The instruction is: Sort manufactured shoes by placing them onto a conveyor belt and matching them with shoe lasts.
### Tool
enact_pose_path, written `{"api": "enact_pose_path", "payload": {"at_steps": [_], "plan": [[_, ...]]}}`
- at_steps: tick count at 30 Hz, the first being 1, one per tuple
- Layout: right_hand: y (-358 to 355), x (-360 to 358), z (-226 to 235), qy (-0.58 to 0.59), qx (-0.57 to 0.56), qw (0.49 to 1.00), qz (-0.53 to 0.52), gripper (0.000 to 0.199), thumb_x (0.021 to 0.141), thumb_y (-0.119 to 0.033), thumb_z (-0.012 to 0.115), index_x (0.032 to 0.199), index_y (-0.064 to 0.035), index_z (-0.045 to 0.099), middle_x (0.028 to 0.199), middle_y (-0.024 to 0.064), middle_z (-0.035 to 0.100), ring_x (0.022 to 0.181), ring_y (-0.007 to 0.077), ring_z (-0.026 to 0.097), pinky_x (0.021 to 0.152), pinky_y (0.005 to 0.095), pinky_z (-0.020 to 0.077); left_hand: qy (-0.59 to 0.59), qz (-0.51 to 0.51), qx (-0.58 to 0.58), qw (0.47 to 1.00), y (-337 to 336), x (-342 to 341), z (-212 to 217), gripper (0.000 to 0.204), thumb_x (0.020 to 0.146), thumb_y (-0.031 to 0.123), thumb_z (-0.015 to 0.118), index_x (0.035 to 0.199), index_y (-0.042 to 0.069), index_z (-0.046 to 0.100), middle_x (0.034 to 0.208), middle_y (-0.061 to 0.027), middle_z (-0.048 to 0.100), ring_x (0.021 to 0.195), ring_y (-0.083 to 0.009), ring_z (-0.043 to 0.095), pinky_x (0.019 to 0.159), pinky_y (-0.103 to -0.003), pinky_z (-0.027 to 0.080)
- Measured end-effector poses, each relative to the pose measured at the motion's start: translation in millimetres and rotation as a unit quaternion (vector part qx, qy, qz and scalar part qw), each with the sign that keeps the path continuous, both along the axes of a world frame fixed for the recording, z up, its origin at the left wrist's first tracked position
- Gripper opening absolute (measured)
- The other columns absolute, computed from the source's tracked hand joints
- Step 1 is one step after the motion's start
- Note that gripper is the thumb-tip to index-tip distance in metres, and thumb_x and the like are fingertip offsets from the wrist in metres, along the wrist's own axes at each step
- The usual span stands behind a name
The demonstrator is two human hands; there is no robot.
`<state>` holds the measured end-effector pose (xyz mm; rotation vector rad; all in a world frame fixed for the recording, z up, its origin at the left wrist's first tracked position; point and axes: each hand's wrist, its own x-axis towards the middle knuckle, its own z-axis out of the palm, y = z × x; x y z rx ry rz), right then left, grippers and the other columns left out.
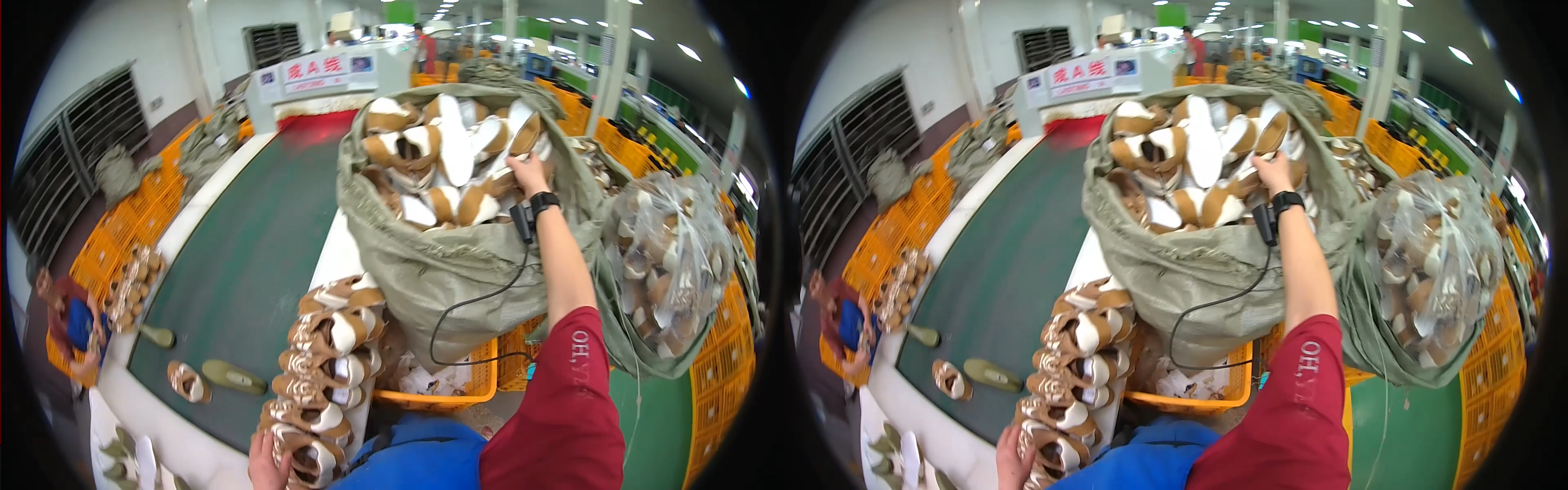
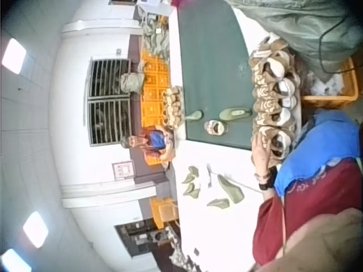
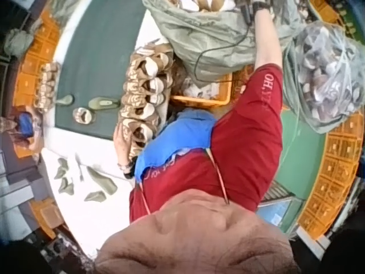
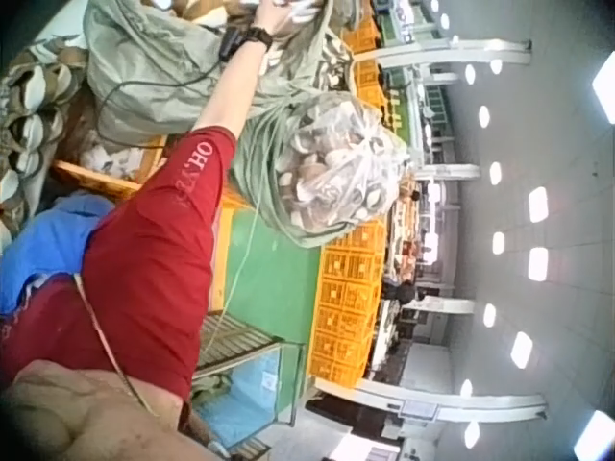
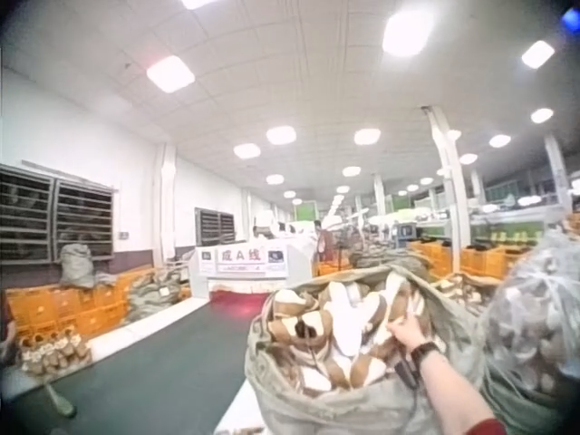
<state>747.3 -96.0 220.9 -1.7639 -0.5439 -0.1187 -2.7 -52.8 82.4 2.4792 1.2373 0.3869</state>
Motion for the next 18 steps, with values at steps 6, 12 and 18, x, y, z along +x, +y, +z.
{"api": "enact_pose_path", "payload": {"at_steps": [6,12,18], "plan": [[-3.3,-188.5,103.4,-0.338,0.128,0.927,0.099,0.032,0.084,-0.017,0.059,0.108,0.0035,0.054,0.099,0.0088,0.061,0.087,0.0170,0.057,0.079,0.0296,0.0444,-0.119,-0.004,0.063,0.991,-8.0,43.1,54.7,0.054,0.069,0.011,0.070,0.118,0.001,0.050,0.118,-0.0200,0.051,0.110,-0.0373,0.048,0.093,-0.040,0.040],[20.9,-421.0,51.2,-0.311,0.024,0.832,0.459,0.034,0.072,-0.008,0.064,0.102,0.0023,0.053,0.091,0.0119,0.061,0.076,0.0200,0.061,0.068,0.0304,0.0493,-0.304,-0.017,-0.031,0.952,-17.1,64.4,64.7,0.097,0.068,0.029,0.077,0.139,0.003,0.017,0.139,-0.0188,0.030,0.128,-0.0312,0.033,0.104,-0.038,0.028],[36.8,-557.9,-28.9,-0.088,-0.133,0.612,0.775,0.043,0.074,-0.018,0.069,0.106,0.0027,0.049,0.082,0.0089,0.054,0.072,0.0144,0.056,0.062,0.0272,0.0476,-0.487,0.081,-0.256,0.831,-39.6,32.4,32.7,0.099,0.068,0.022,0.074,0.139,0.000,0.009,0.135,-0.0157,0.031,0.126,-0.0238,0.032,0.104,-0.035,0.026]]}}
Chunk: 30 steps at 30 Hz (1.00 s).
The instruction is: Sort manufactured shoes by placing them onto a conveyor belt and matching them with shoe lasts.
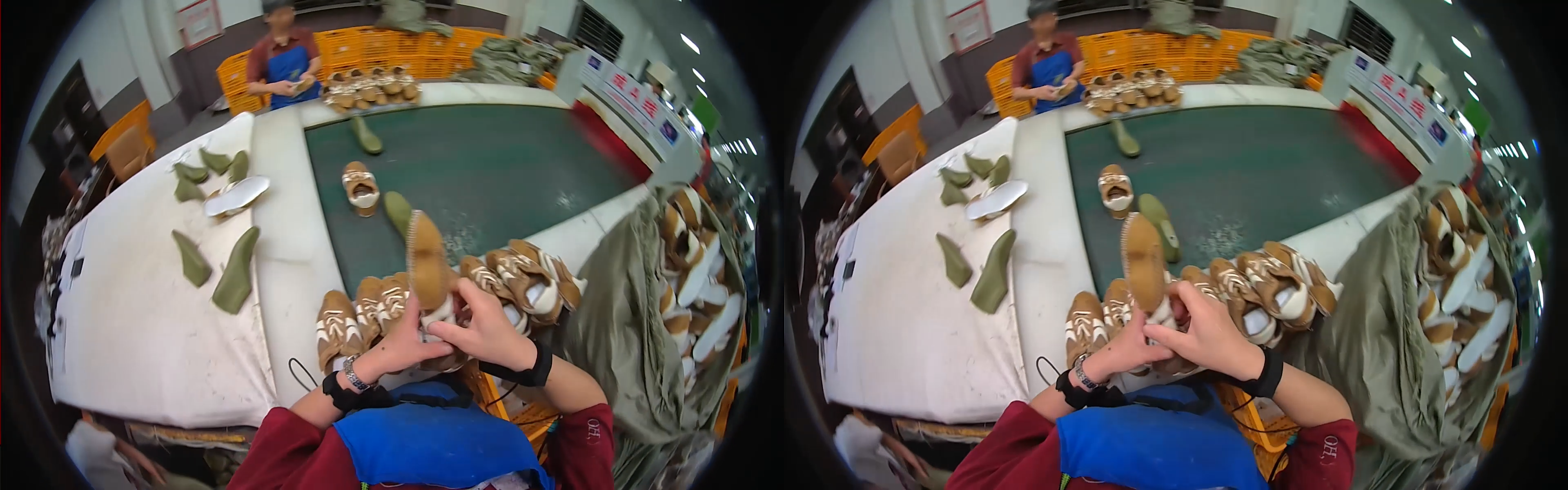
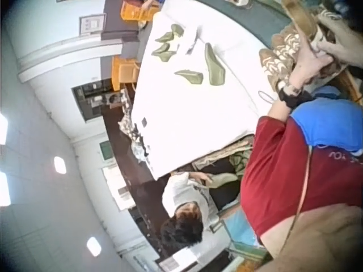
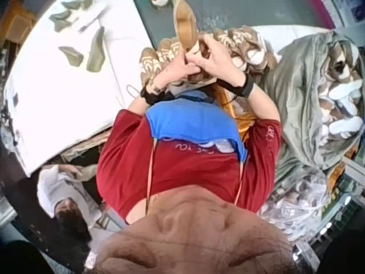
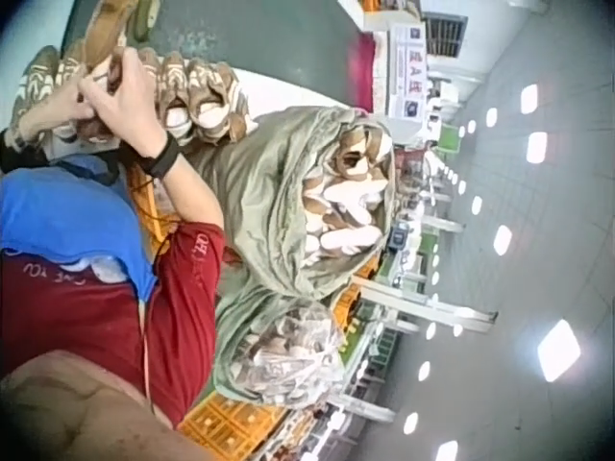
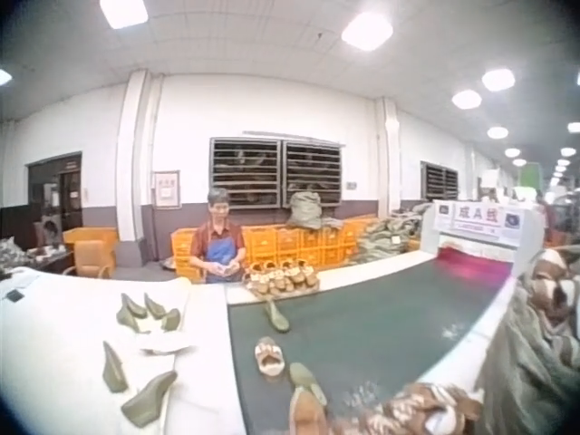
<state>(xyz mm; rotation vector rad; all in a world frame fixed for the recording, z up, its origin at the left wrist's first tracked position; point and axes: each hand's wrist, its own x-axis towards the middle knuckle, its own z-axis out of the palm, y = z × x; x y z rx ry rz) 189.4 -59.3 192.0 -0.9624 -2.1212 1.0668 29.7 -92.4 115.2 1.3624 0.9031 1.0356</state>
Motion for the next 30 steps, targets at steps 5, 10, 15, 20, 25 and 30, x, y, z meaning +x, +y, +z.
{"api": "enact_pose_path", "payload": {"at_steps": [5,10,15,20,25,30], "plan": [[8.1,-44.1,-22.4,0.084,-0.149,0.977,0.130,0.050,0.080,-0.005,0.062,0.126,0.0005,0.043,0.100,0.0054,0.050,0.088,0.0095,0.050,0.073,0.0223,0.0460,-0.251,0.124,-0.141,0.950,-30.5,-53.1,-14.2,0.082,0.074,0.016,0.067,0.137,0.004,0.015,0.128,-0.0122,0.038,0.116,-0.0193,0.042,0.097,-0.031,0.037],[5.0,-56.4,-39.8,-0.002,0.164,0.980,0.112,0.062,0.073,-0.012,0.067,0.129,-0.0031,0.041,0.118,0.0165,0.047,0.105,0.0308,0.051,0.085,0.0346,0.0445,-0.396,0.161,-0.245,0.870,-33.3,-80.2,-31.2,0.043,0.087,0.020,0.053,0.123,0.000,0.042,0.113,-0.0101,0.055,0.102,-0.0175,0.056,0.088,-0.031,0.047],[-0.9,-51.9,-68.4,0.044,0.153,0.987,0.016,0.056,0.072,-0.008,0.061,0.126,-0.0054,0.043,0.118,0.0176,0.047,0.100,0.0355,0.054,0.083,0.0367,0.0470,-0.378,0.099,-0.264,0.882,-28.4,-65.7,-30.6,0.044,0.090,0.026,0.051,0.125,0.000,0.041,0.118,-0.0102,0.053,0.106,-0.0184,0.054,0.093,-0.033,0.044],[12.9,-0.6,-60.4,-0.128,0.243,0.954,-0.121,0.048,0.068,0.000,0.057,0.114,-0.0123,0.054,0.112,0.0110,0.055,0.091,0.0301,0.059,0.073,0.0373,0.0500,-0.178,0.095,-0.257,0.945,-13.1,-40.9,-26.0,0.061,0.092,0.031,0.049,0.140,0.011,0.018,0.128,-0.0107,0.044,0.115,-0.0177,0.046,0.094,-0.031,0.038],[39.4,87.4,-125.9,-0.278,0.099,0.951,-0.094,0.040,0.073,-0.008,0.055,0.114,-0.0107,0.055,0.105,0.0136,0.059,0.091,0.0304,0.059,0.075,0.0406,0.0478,-0.035,0.044,-0.185,0.981,-1.5,-21.7,-34.8,0.052,0.088,0.017,0.056,0.134,0.007,0.034,0.122,-0.0106,0.050,0.111,-0.0166,0.047,0.092,-0.028,0.038],[44.3,142.2,-101.9,-0.061,-0.009,0.990,-0.130,0.052,0.078,-0.015,0.063,0.125,-0.0013,0.046,0.100,0.0147,0.061,0.084,0.0188,0.060,0.074,0.0298,0.0474,0.048,-0.041,-0.091,0.994,13.8,2.0,-30.2,0.046,0.086,0.010,0.057,0.129,0.003,0.041,0.123,-0.0129,0.049,0.112,-0.0182,0.047,0.092,-0.030,0.040]]}}
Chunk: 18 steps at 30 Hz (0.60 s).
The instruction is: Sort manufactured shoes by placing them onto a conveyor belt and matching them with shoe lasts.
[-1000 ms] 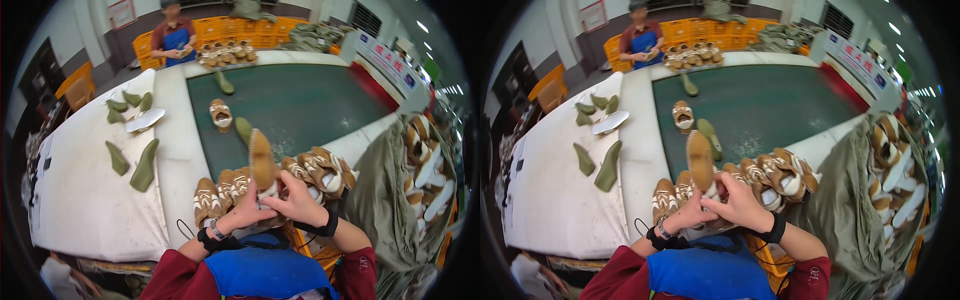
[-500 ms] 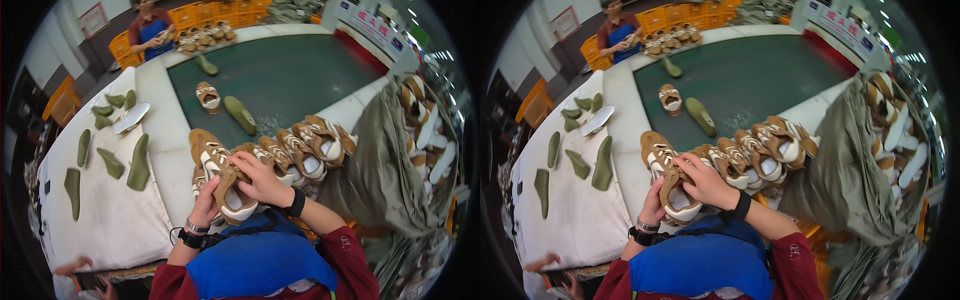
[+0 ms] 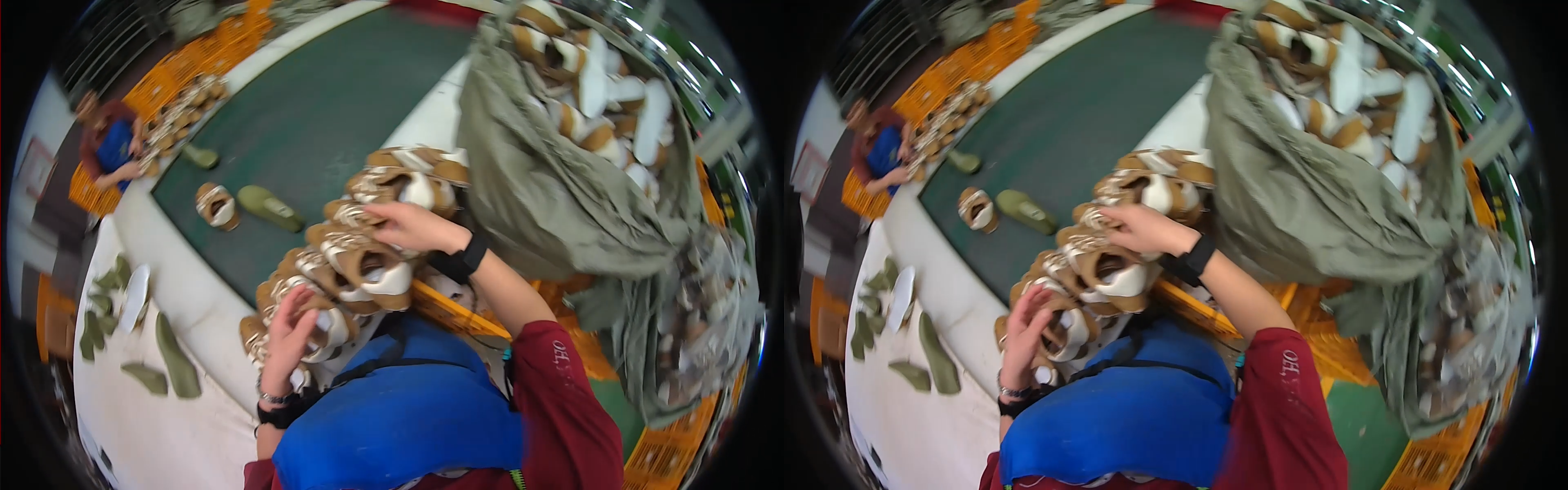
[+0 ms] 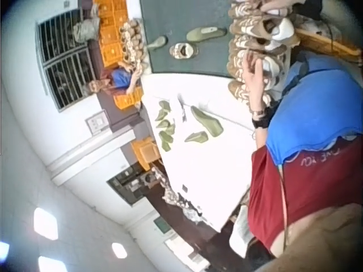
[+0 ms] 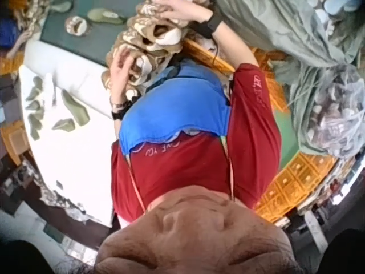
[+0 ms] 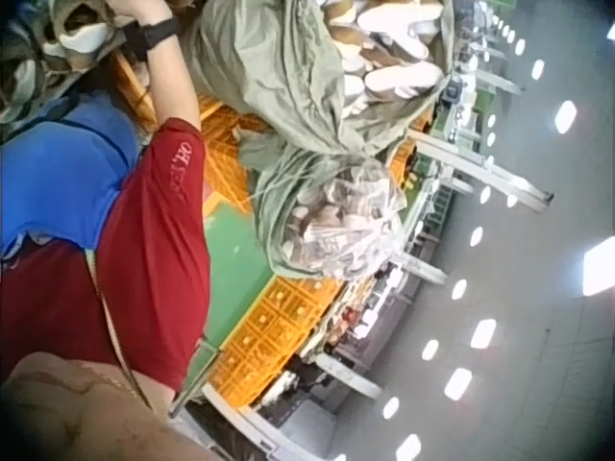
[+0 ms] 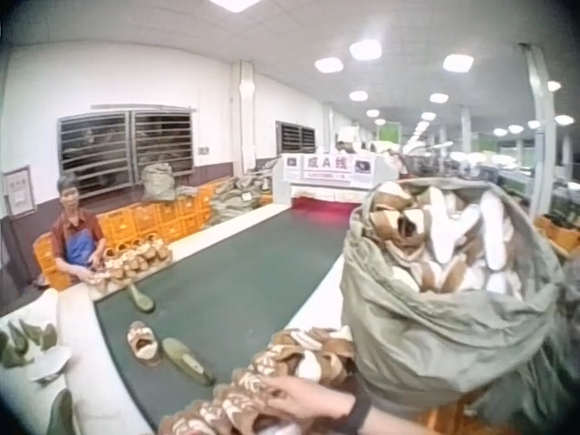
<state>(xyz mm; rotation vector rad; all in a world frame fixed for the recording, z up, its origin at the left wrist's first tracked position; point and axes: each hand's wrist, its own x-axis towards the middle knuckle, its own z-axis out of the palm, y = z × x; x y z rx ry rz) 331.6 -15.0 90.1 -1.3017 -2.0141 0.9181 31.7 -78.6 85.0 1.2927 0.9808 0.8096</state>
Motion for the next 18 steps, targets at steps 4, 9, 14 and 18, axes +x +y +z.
{"api": "enact_pose_path", "payload": {"at_steps": [4,9,14,18], "plan": [[-33.8,21.6,89.4,0.088,0.091,0.991,-0.034,0.034,0.082,-0.009,0.058,0.114,0.0014,0.055,0.092,0.0088,0.064,0.081,0.0159,0.060,0.073,0.0285,0.0479,0.044,-0.006,0.041,0.998,3.8,4.9,11.4,0.043,0.086,0.004,0.053,0.127,-0.001,0.041,0.122,-0.0135,0.050,0.114,-0.0194,0.047,0.096,-0.030,0.036],[-143.3,18.7,211.4,0.154,0.313,0.915,0.203,0.016,0.076,-0.009,0.049,0.085,0.0004,0.058,0.081,0.0123,0.059,0.075,0.0232,0.059,0.064,0.0323,0.0479,0.089,0.031,0.000,0.996,-1.6,8.3,14.6,0.039,0.081,0.001,0.054,0.119,-0.005,0.048,0.114,-0.0131,0.055,0.107,-0.0206,0.052,0.094,-0.032,0.038],[-191.5,-11.7,237.4,0.092,0.560,0.821,-0.068,0.011,0.071,-0.009,0.066,0.065,-0.0007,0.063,0.065,0.0069,0.059,0.054,0.0165,0.053,0.050,0.0259,0.0464,0.178,-0.065,0.137,0.972,5.7,52.6,40.3,0.036,0.079,0.003,0.058,0.114,-0.003,0.052,0.104,-0.0114,0.061,0.101,-0.0189,0.055,0.090,-0.030,0.041],[-177.2,-33.6,229.8,0.150,0.565,0.793,-0.171,0.018,0.071,-0.012,0.068,0.060,-0.0009,0.058,0.064,0.0073,0.058,0.052,0.0168,0.052,0.050,0.0255,0.0462,0.175,-0.058,0.151,0.971,6.1,60.1,38.5,0.036,0.079,0.003,0.058,0.114,-0.002,0.053,0.102,-0.0107,0.062,0.099,-0.0190,0.056,0.088,-0.030,0.041]]}}
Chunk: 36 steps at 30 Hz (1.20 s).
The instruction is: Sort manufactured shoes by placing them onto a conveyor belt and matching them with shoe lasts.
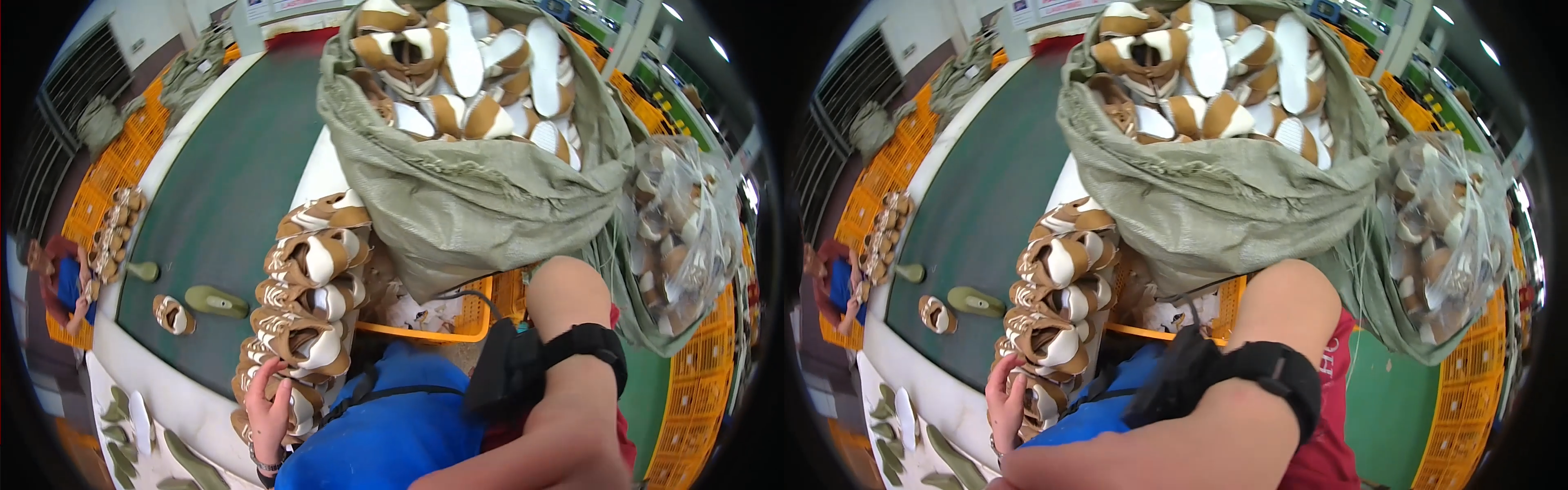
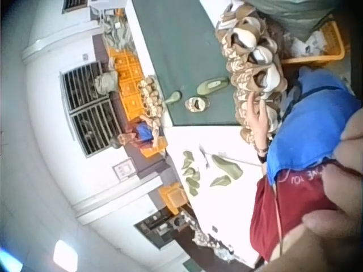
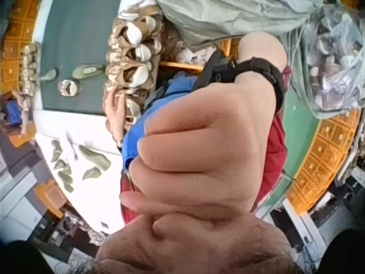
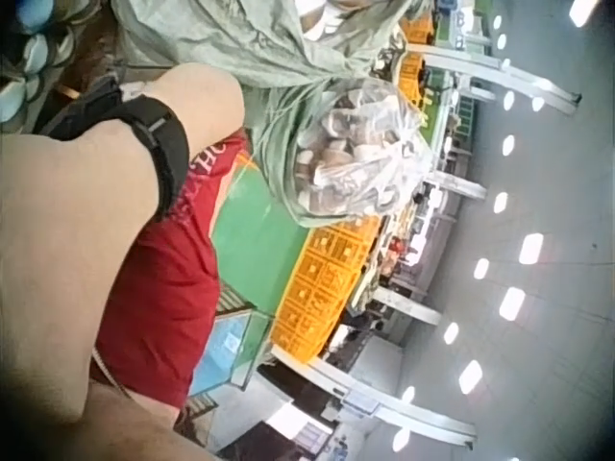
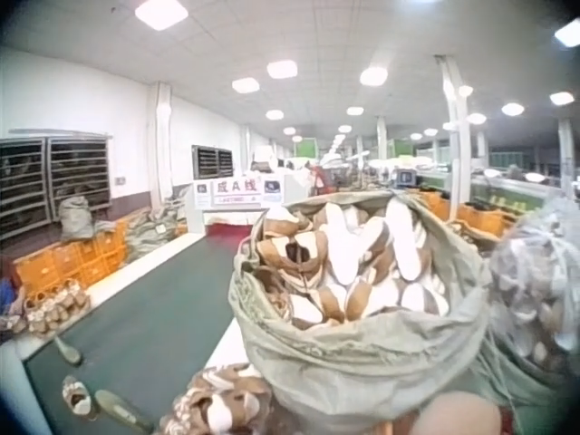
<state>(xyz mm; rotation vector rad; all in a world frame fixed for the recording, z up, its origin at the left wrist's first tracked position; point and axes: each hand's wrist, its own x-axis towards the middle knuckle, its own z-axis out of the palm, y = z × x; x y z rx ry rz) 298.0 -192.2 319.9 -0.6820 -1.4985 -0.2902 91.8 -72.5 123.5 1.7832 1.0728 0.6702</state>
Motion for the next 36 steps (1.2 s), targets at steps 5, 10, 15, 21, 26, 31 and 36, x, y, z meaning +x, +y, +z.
{"api": "enact_pose_path", "payload": {"at_steps": [5,10,15,21,26,31,36], "plan": [[-0.2,56.9,13.8,-0.099,-0.039,0.993,-0.054,0.013,0.076,-0.011,0.063,0.071,0.0002,0.059,0.067,0.0070,0.059,0.060,0.0163,0.056,0.054,0.0246,0.0475,0.019,-0.035,0.033,0.999,7.8,6.1,1.6,0.036,0.079,0.003,0.059,0.113,-0.002,0.053,0.100,-0.0099,0.062,0.095,-0.0182,0.057,0.086,-0.029,0.042],[54.2,274.4,-2.8,0.022,-0.359,0.890,-0.282,0.029,0.085,-0.015,0.055,0.107,0.0023,0.060,0.078,0.0066,0.063,0.071,0.0101,0.058,0.064,0.0223,0.0441,-0.005,-0.004,0.007,1.000,4.6,-7.7,-1.2,0.036,0.078,0.000,0.055,0.114,-0.003,0.053,0.099,-0.0109,0.061,0.094,-0.0177,0.057,0.084,-0.028,0.043],[-17.1,442.6,-111.2,-0.002,-0.686,0.550,-0.477,0.062,0.074,-0.043,0.065,0.107,0.0093,0.056,0.100,0.0243,0.061,0.090,0.0341,0.059,0.080,0.0364,0.0450,-0.022,-0.005,-0.017,1.000,3.6,-9.5,-12.6,0.036,0.081,0.000,0.053,0.117,-0.005,0.049,0.099,-0.0124,0.060,0.095,-0.0185,0.056,0.087,-0.029,0.042],[-8.2,410.4,-102.0,0.008,-0.546,0.654,-0.523,0.072,0.063,-0.047,0.071,0.116,-0.0019,0.052,0.109,0.0222,0.059,0.103,0.0320,0.057,0.088,0.0365,0.0446,-0.004,-0.013,-0.035,0.999,2.2,-4.2,-10.7,0.035,0.083,0.001,0.051,0.118,-0.003,0.050,0.099,-0.0124,0.060,0.095,-0.0190,0.055,0.088,-0.030,0.041],[-9.5,370.0,-53.2,0.017,-0.333,0.731,-0.595,0.057,0.072,-0.030,0.068,0.118,-0.0034,0.049,0.109,0.0186,0.058,0.102,0.0285,0.056,0.083,0.0338,0.0447,0.020,-0.023,-0.007,1.000,1.4,-0.3,-7.1,0.037,0.081,0.002,0.052,0.117,-0.003,0.051,0.098,-0.0128,0.061,0.095,-0.0201,0.055,0.089,-0.032,0.039],[-30.2,335.6,-11.6,-0.054,-0.041,0.760,-0.647,0.048,0.074,-0.014,0.066,0.116,0.0017,0.050,0.109,0.0192,0.055,0.104,0.0301,0.051,0.090,0.0363,0.0406,0.038,-0.091,0.008,0.995,9.3,10.4,-3.4,0.035,0.085,0.001,0.049,0.120,-0.003,0.048,0.104,-0.0117,0.059,0.096,-0.0159,0.054,0.085,-0.027,0.040],[34.5,212.5,-17.8,-0.115,0.115,0.859,-0.486,0.053,0.078,-0.022,0.067,0.123,-0.0050,0.045,0.117,0.0149,0.054,0.103,0.0224,0.055,0.078,0.0300,0.0477,-0.028,-0.113,-0.045,0.992,8.0,17.4,16.7,0.033,0.085,0.002,0.050,0.118,-0.003,0.049,0.101,-0.0112,0.061,0.095,-0.0161,0.056,0.086,-0.027,0.041]]}}
